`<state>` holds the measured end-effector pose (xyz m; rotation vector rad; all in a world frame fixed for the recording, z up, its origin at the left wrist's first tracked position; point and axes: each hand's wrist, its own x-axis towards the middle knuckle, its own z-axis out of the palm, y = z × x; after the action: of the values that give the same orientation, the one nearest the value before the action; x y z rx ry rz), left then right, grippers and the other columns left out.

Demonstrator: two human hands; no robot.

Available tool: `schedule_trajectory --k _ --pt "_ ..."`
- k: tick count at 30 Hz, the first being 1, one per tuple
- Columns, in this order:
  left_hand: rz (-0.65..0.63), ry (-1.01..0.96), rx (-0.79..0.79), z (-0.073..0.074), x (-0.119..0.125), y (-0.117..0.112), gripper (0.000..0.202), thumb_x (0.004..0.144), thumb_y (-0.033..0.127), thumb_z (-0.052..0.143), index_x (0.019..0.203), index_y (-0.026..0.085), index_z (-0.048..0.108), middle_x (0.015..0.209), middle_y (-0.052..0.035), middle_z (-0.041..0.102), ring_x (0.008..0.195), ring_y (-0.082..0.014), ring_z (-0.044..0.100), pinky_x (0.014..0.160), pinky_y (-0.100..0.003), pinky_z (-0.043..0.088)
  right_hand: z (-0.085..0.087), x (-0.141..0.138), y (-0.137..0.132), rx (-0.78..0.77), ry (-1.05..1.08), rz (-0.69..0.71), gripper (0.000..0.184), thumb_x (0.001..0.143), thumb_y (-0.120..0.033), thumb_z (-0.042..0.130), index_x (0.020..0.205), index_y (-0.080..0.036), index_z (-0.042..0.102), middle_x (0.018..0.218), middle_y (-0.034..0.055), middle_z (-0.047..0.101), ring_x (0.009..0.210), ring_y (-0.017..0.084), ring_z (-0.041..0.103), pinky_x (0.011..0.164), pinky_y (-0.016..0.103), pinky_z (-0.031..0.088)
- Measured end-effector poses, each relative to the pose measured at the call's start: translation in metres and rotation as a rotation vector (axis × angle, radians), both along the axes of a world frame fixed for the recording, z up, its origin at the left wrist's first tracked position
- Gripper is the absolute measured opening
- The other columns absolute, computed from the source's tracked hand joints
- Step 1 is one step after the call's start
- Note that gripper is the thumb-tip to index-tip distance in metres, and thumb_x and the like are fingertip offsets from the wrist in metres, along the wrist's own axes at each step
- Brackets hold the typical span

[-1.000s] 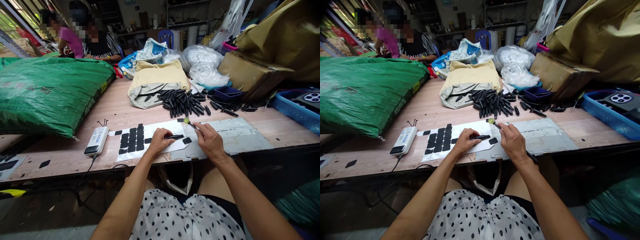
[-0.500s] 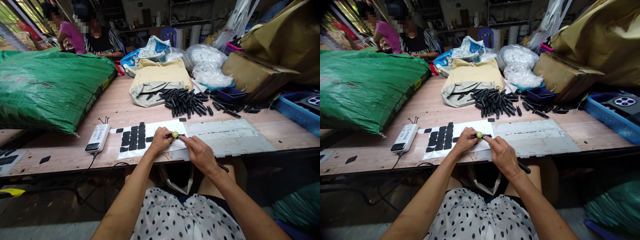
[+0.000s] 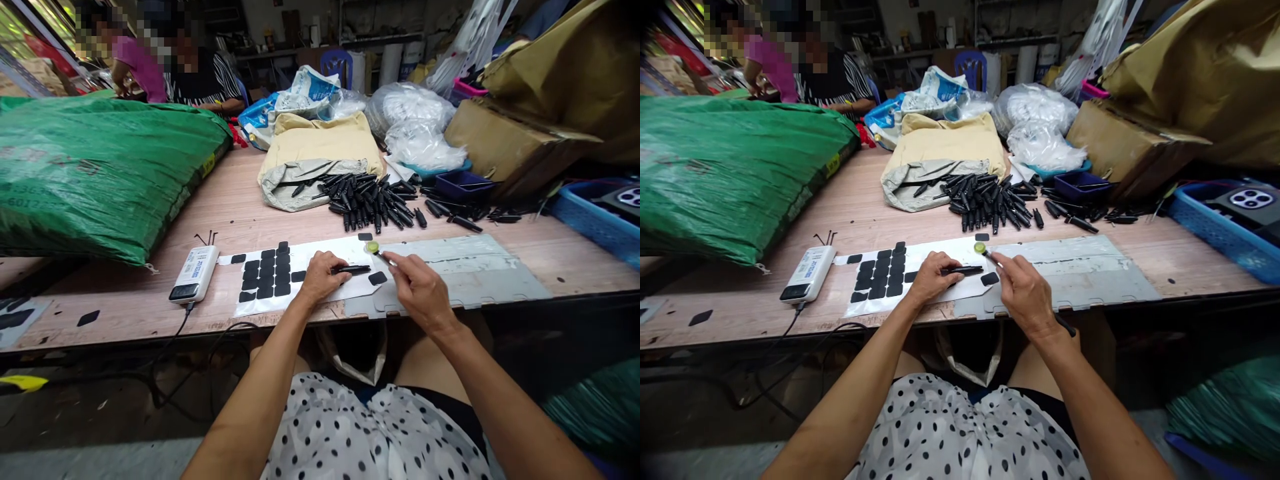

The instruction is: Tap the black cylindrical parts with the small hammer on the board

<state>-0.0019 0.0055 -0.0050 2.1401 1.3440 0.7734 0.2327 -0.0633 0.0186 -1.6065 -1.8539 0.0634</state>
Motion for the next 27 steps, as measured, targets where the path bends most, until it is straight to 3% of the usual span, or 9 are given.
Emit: schedule_trajectory --k 4,7,11,19,23,25,27 --pt "0.007 0.006 -0.004 0.001 0.000 -0.001 0.019 0.077 0.022 0.081 0.096 0.021 0.078 0.091 -0.0043 0.071 0.097 -0.0254 0.057 0.091 -0.040 0.046 -0.006 0.027 0.032 -0.016 -0.063 -0.119 0.033 0.096 -0.028 0.056 0.124 -0.028 0.073 0.098 0.0029 0.069 0.094 0.020 0.062 0.077 0.031 0.043" --pt "0.004 0.003 -0.005 0.003 0.000 -0.003 0.019 0.076 0.020 0.080 0.095 0.022 0.076 0.092 -0.0038 0.071 0.097 -0.0252 0.057 0.091 -0.040 0.046 -0.019 0.040 0.046 -0.042 -0.140 -0.125 0.030 0.094 -0.026 0.057 0.117 -0.027 0.075 0.097 0.0040 0.068 0.095 0.021 0.060 0.077 0.031 0.041" --pt "-0.010 0.018 0.001 0.004 0.000 -0.005 0.022 0.074 0.020 0.081 0.095 0.022 0.075 0.092 -0.0036 0.070 0.098 -0.0253 0.057 0.091 -0.040 0.046 -0.032 0.043 0.049 0.023 -0.251 -0.101 0.031 0.096 -0.027 0.053 0.119 -0.025 0.075 0.095 0.0060 0.066 0.093 0.022 0.055 0.076 0.033 0.038" --pt "-0.011 0.127 0.010 0.003 0.003 -0.002 0.017 0.084 0.032 0.078 0.099 0.024 0.074 0.095 -0.0046 0.068 0.100 -0.0272 0.056 0.092 -0.043 0.043 -0.036 0.042 0.048 0.056 -0.330 -0.106 0.032 0.098 -0.027 0.051 0.121 -0.025 0.072 0.096 0.0074 0.064 0.092 0.023 0.051 0.075 0.033 0.035" --pt "-0.131 0.136 0.040 0.028 0.008 -0.029 0.015 0.092 0.034 0.070 0.103 0.024 0.071 0.103 -0.0057 0.070 0.104 -0.0271 0.058 0.093 -0.042 0.044 -0.038 0.043 0.048 0.072 -0.344 -0.114 0.032 0.099 -0.028 0.049 0.121 -0.025 0.072 0.097 0.0067 0.064 0.092 0.022 0.051 0.076 0.033 0.035" --pt "-0.249 0.106 -0.024 0.042 0.012 -0.055 0.015 0.097 0.036 0.064 0.105 0.026 0.069 0.104 -0.0049 0.072 0.099 -0.0245 0.062 0.088 -0.038 0.046 -0.037 0.042 0.047 0.071 -0.350 -0.114 0.032 0.100 -0.029 0.049 0.122 -0.025 0.072 0.097 0.0067 0.064 0.092 0.022 0.051 0.076 0.033 0.035" --pt "-0.354 0.128 -0.144 0.046 0.016 -0.084 0.013 0.098 0.037 0.060 0.104 0.028 0.068 0.101 -0.0031 0.074 0.091 -0.0222 0.066 0.078 -0.034 0.048 -0.036 0.041 0.046 0.063 -0.350 -0.111 0.032 0.100 -0.029 0.049 0.122 -0.024 0.072 0.096 0.0073 0.064 0.092 0.023 0.050 0.076 0.034 0.035"
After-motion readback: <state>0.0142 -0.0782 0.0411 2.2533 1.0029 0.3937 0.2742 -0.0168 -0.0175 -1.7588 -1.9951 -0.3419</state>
